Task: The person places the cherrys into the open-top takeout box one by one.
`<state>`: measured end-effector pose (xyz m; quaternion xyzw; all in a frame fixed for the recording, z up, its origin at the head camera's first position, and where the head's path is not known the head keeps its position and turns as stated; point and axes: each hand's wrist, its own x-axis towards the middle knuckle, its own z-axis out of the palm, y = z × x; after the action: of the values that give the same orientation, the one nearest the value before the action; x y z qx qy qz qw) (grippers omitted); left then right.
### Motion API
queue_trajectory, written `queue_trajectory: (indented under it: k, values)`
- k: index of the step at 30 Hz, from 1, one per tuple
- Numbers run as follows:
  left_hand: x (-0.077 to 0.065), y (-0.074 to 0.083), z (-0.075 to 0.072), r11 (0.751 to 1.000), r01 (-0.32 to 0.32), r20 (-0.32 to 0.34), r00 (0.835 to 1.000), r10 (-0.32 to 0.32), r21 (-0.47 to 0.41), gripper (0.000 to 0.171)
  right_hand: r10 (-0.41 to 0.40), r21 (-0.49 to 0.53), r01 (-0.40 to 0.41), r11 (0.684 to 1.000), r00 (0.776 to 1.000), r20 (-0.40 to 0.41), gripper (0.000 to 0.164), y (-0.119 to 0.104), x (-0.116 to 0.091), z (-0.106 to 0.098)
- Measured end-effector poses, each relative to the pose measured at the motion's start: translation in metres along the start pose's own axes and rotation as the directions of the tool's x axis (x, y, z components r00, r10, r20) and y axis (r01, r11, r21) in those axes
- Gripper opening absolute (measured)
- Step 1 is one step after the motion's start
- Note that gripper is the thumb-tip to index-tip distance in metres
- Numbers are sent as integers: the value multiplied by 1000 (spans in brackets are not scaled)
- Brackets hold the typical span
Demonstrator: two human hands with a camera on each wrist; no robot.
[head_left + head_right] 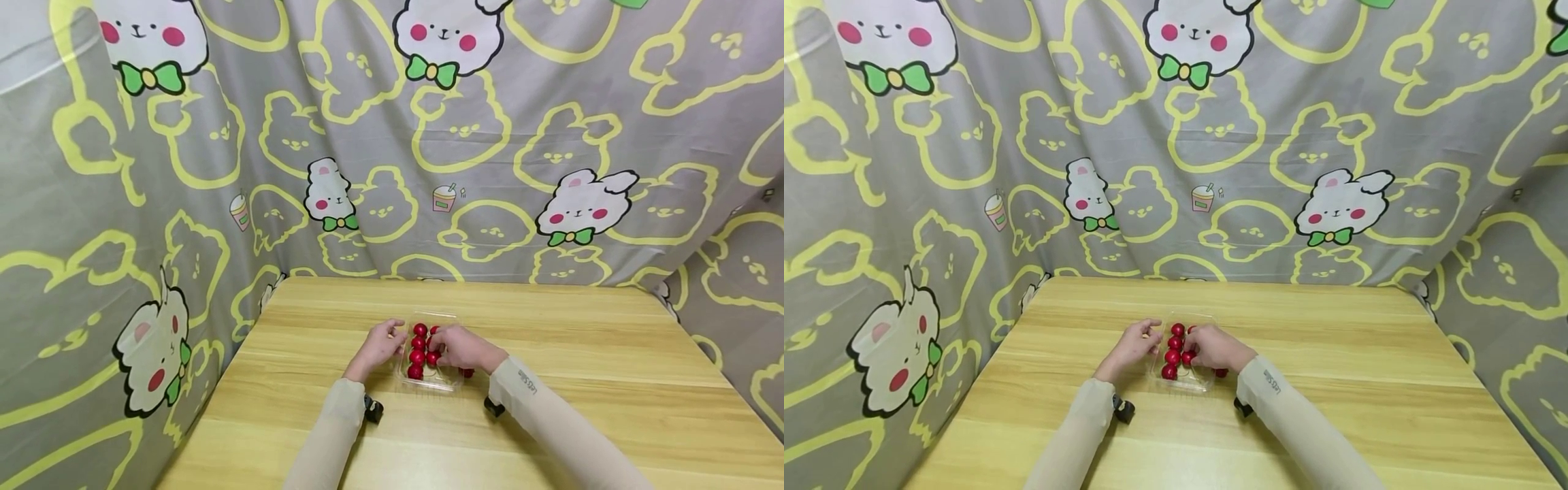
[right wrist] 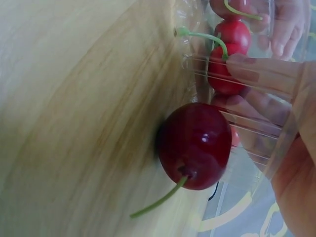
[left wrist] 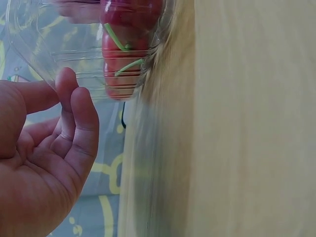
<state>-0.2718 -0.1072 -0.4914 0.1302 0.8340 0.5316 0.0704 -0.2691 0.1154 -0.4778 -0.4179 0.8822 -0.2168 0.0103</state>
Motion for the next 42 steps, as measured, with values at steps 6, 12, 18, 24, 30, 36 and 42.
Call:
queue_trajectory:
  k: [6, 12, 18, 24, 30, 36, 42]
  values:
    - [0, -1, 1, 1000, -2, -2, 1000, 2, -8, 39, 72, 85, -69, 994, 997, -33, 14, -2, -4, -10]
    - [0, 0, 2, 1000, 9, -6, 1000, -9, 4, 39, 97, 126, -73, 989, 976, -195, 12, 1, -16, -29]
    - [0, -1, 2, 1000, 12, -5, 1000, -12, 5, 40, 139, 147, -104, 984, 957, -256, 9, 17, -37, -39]
    - [-1, -1, 2, 1000, 12, -9, 1000, -12, 3, 40, 190, 231, -165, 959, 978, -90, 16, 31, -58, -36]
    - [-1, -1, 1, 1000, -5, -13, 1000, 5, 1, 40, 214, 380, -225, 897, 974, 72, 31, 34, -70, -27]
    - [-3, 1, 1, 1000, 18, -6, 1000, -18, 7, 41, 213, 381, -243, 892, 970, 120, 41, 35, -71, -13]
    - [-2, -1, 1, 1000, 7, -13, 1000, -7, 5, 40, 178, 385, -210, 899, 977, 118, 31, 34, -68, -5]
